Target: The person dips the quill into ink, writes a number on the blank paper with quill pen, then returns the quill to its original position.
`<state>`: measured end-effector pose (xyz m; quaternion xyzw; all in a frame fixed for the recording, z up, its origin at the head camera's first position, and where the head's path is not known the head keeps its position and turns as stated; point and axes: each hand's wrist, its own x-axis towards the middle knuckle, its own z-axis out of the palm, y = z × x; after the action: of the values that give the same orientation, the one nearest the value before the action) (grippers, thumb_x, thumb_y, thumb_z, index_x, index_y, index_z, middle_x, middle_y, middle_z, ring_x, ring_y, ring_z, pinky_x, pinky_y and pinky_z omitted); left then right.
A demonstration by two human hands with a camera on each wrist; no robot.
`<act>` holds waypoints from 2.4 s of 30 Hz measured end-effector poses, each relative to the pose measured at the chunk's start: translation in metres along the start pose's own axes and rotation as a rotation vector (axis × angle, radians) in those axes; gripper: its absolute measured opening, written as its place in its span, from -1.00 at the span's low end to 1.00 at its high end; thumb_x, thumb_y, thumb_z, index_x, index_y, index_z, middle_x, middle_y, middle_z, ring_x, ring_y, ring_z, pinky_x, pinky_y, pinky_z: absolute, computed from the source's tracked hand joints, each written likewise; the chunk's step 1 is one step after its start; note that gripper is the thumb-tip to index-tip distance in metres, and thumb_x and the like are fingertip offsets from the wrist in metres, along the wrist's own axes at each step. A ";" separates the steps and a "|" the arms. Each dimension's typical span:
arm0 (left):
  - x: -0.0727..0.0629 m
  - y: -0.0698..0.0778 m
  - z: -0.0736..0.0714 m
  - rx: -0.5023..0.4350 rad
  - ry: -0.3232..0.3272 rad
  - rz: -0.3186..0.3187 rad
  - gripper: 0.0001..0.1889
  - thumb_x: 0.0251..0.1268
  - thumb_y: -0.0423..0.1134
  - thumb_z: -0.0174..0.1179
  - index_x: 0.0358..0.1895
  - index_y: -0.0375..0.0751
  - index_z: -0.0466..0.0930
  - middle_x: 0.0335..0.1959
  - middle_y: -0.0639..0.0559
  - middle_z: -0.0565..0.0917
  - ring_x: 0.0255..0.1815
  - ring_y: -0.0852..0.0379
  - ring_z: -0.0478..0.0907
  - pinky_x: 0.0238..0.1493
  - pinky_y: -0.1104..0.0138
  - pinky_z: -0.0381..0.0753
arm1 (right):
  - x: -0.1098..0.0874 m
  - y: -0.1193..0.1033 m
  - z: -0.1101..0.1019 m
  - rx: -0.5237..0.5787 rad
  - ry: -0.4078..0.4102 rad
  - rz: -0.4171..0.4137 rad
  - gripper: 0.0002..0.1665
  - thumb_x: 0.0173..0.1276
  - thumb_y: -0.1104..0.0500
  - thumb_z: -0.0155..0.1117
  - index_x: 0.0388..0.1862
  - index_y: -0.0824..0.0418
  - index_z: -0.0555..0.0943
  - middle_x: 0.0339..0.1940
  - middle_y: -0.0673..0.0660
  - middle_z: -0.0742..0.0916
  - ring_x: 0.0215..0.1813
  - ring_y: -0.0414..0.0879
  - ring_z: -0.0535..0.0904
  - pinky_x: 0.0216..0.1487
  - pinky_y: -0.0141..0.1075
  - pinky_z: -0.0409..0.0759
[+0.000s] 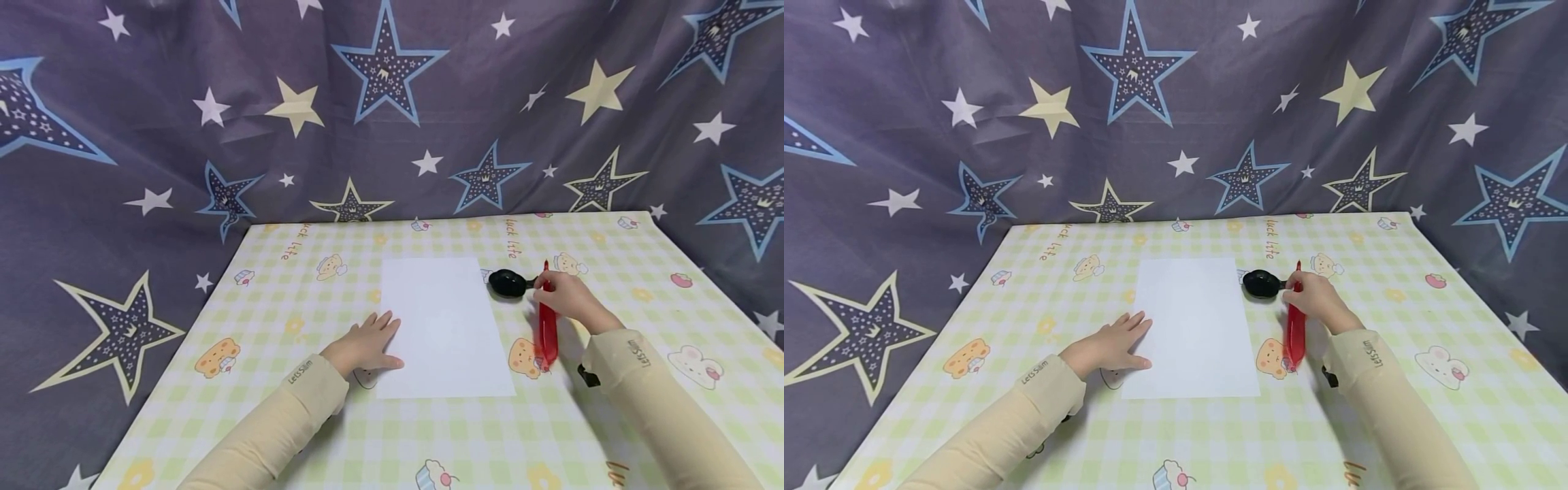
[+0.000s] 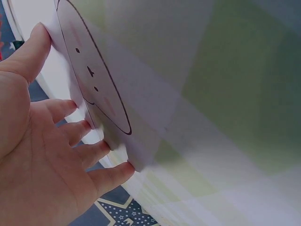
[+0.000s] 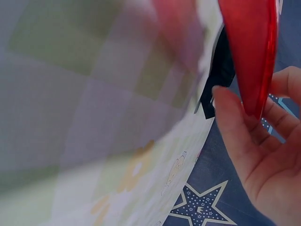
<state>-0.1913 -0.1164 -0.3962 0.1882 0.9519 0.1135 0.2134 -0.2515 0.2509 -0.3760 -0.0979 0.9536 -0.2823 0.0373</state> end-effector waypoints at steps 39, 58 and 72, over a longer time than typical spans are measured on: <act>0.002 -0.002 0.000 -0.008 -0.003 0.000 -0.15 0.20 0.12 0.15 0.44 -0.21 -0.01 0.46 -0.13 -0.10 0.43 -0.17 -0.25 0.30 -0.13 -0.16 | -0.001 -0.004 -0.005 0.243 -0.014 -0.048 -0.83 0.19 0.49 0.07 -0.21 0.46 0.46 -0.47 0.20 0.62 -0.46 0.13 0.64 -0.54 -0.31 0.51; 0.000 -0.001 -0.001 0.005 -0.001 0.010 -0.14 0.20 0.13 0.14 0.44 -0.21 -0.02 0.46 -0.14 -0.10 0.43 -0.19 -0.23 0.29 -0.15 -0.13 | 0.001 -0.007 -0.003 0.243 0.046 -0.074 -0.83 0.29 0.42 0.02 -0.15 0.44 0.48 -0.51 0.27 0.66 -0.46 0.03 0.63 -0.57 -0.30 0.53; 0.000 -0.001 0.000 -0.011 0.003 0.005 -0.15 0.20 0.12 0.15 0.44 -0.21 -0.01 0.46 -0.14 -0.10 0.43 -0.18 -0.24 0.30 -0.14 -0.15 | 0.003 -0.007 0.000 0.347 0.054 -0.027 -0.70 0.43 0.26 -0.05 -0.05 0.52 0.40 -0.38 0.37 0.68 -0.41 0.12 0.66 -0.43 -0.16 0.61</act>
<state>-0.1915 -0.1170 -0.3962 0.1892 0.9511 0.1197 0.2129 -0.2537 0.2444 -0.3726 -0.0950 0.8898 -0.4457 0.0242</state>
